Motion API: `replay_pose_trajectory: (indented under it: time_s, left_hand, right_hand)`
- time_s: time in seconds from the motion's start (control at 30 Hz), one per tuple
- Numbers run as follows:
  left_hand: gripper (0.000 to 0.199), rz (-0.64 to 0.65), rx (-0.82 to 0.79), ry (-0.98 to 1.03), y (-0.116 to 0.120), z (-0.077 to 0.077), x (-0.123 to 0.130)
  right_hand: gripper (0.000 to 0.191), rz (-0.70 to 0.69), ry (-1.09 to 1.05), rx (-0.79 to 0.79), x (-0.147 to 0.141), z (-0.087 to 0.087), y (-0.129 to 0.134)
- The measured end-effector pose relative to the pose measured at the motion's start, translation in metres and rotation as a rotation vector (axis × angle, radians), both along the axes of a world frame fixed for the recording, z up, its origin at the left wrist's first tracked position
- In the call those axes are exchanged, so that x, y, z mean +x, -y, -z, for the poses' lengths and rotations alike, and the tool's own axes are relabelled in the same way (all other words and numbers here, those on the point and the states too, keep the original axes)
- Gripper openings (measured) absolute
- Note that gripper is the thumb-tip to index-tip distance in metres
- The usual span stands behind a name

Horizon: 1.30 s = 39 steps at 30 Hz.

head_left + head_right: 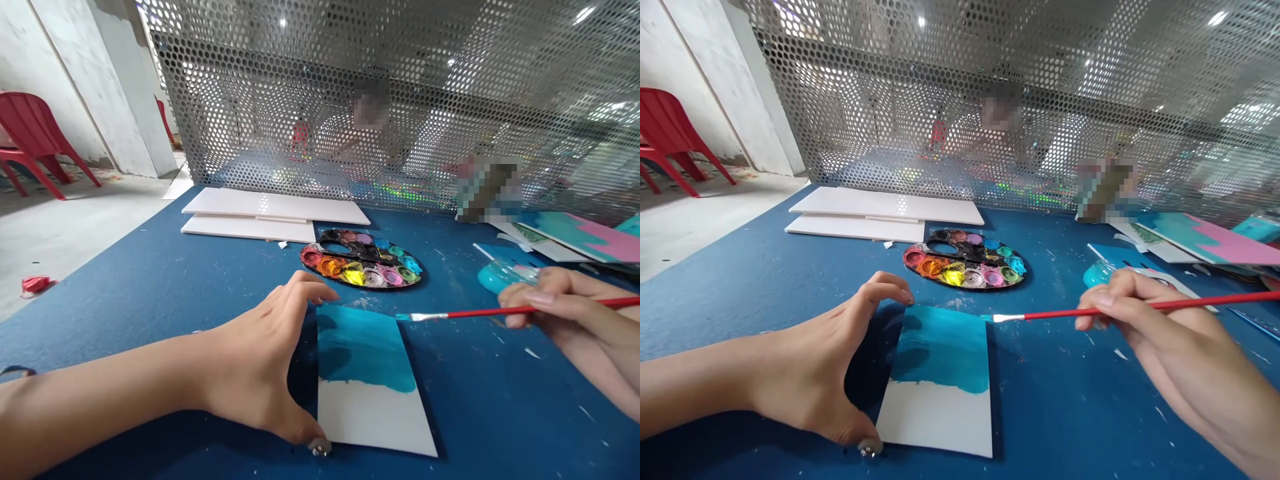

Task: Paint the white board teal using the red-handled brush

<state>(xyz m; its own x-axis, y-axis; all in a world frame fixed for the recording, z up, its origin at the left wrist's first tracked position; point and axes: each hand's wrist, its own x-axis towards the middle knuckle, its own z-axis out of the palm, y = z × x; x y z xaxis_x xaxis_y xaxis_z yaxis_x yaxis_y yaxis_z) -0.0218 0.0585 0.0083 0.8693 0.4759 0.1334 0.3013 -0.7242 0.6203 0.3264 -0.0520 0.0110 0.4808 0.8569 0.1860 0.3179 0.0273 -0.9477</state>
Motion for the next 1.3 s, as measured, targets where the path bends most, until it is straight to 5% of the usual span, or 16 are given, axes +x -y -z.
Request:
replay_pose_trajectory:
  time_s: [0.23, 0.87, 1.3]
  left_hand:
    - [0.106, -0.008, -0.019, -0.010, 0.001, 0.001, 0.000]
    - [0.108, 0.001, -0.005, -0.017, 0.002, -0.001, -0.001]
    - [0.110, 0.002, -0.002, -0.035, 0.001, 0.000, -0.005]
  right_hand:
    - [0.038, -0.135, -0.049, -0.053, -0.037, 0.013, -0.019]
    - [0.047, -0.066, 0.043, -0.005, -0.020, 0.002, -0.010]
    - [0.036, -0.060, -0.036, 0.007, -0.012, 0.000, -0.004]
